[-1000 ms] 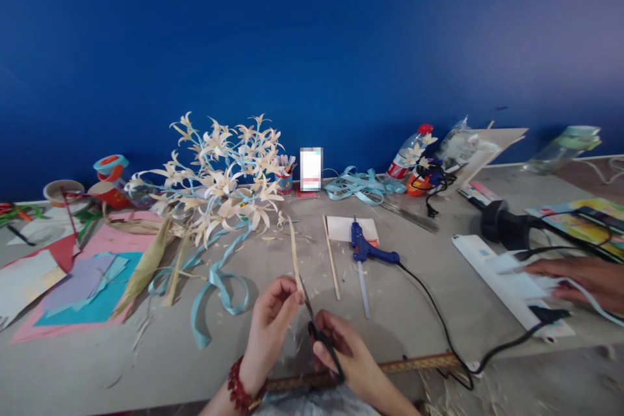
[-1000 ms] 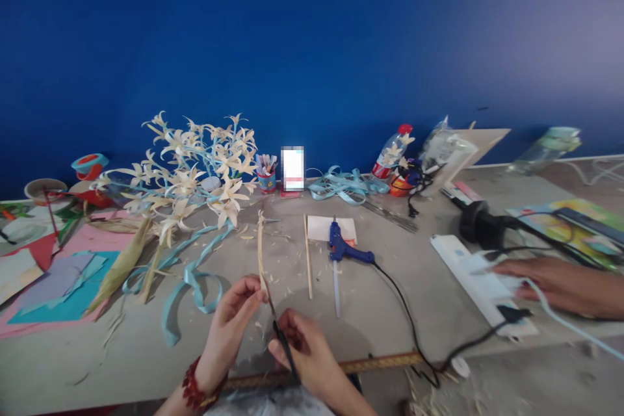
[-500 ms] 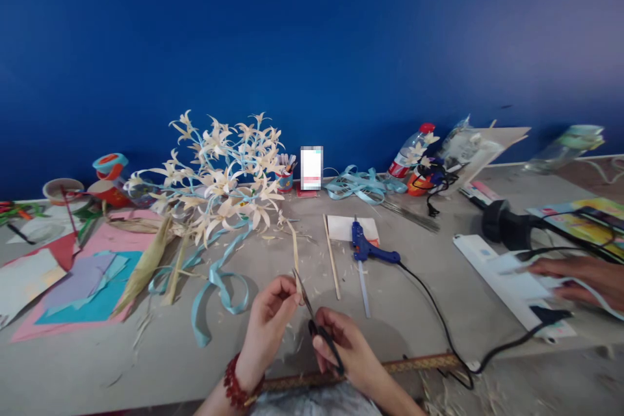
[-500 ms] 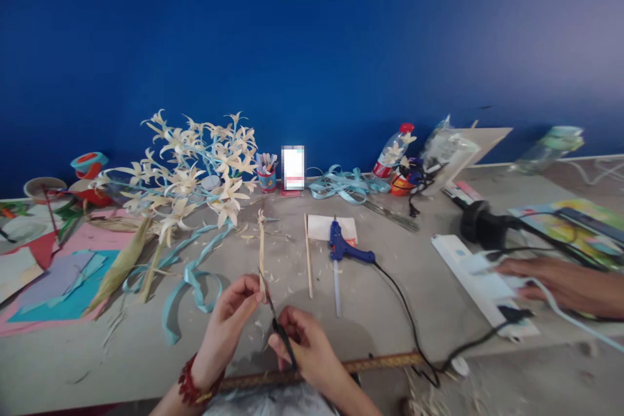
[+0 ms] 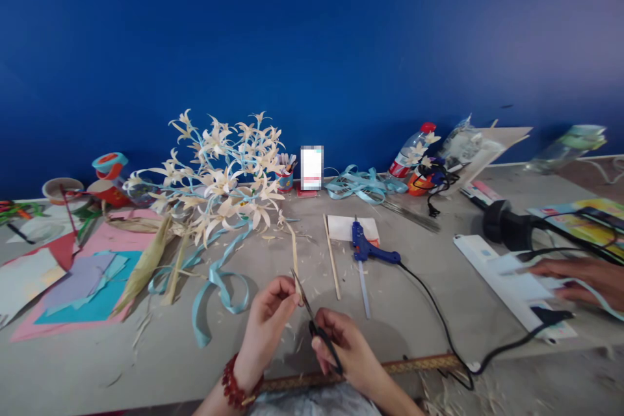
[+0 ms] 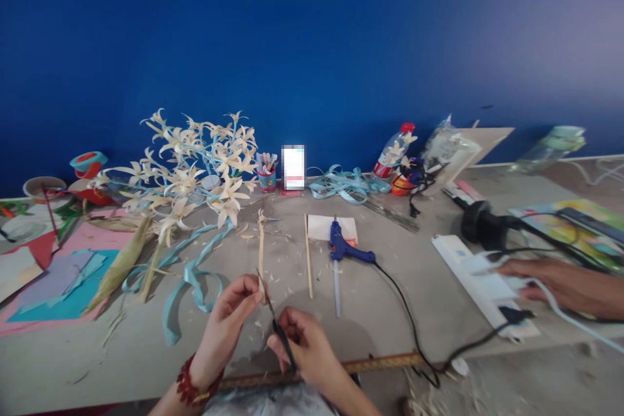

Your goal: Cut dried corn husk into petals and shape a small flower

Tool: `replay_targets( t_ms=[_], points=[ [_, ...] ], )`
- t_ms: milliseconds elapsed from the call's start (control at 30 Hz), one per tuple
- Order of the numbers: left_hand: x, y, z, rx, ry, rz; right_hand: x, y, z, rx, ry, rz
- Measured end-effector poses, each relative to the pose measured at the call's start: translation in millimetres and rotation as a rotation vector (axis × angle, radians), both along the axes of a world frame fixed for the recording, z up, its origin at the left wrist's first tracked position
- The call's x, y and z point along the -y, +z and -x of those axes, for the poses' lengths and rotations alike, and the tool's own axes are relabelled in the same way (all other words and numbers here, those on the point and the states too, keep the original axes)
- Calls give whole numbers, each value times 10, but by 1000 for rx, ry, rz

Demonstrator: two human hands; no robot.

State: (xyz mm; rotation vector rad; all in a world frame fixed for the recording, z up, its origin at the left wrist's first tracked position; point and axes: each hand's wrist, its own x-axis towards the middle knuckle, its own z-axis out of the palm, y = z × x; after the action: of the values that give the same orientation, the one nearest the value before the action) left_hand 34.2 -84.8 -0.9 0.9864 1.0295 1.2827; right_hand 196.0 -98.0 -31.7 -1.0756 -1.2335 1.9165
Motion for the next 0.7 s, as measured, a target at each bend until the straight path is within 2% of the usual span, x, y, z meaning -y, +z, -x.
replay_targets(
  t_ms=[700],
  points=[
    [17,25,45,-12,-14,-17,-13,54,-7,2,9,-46]
  ],
)
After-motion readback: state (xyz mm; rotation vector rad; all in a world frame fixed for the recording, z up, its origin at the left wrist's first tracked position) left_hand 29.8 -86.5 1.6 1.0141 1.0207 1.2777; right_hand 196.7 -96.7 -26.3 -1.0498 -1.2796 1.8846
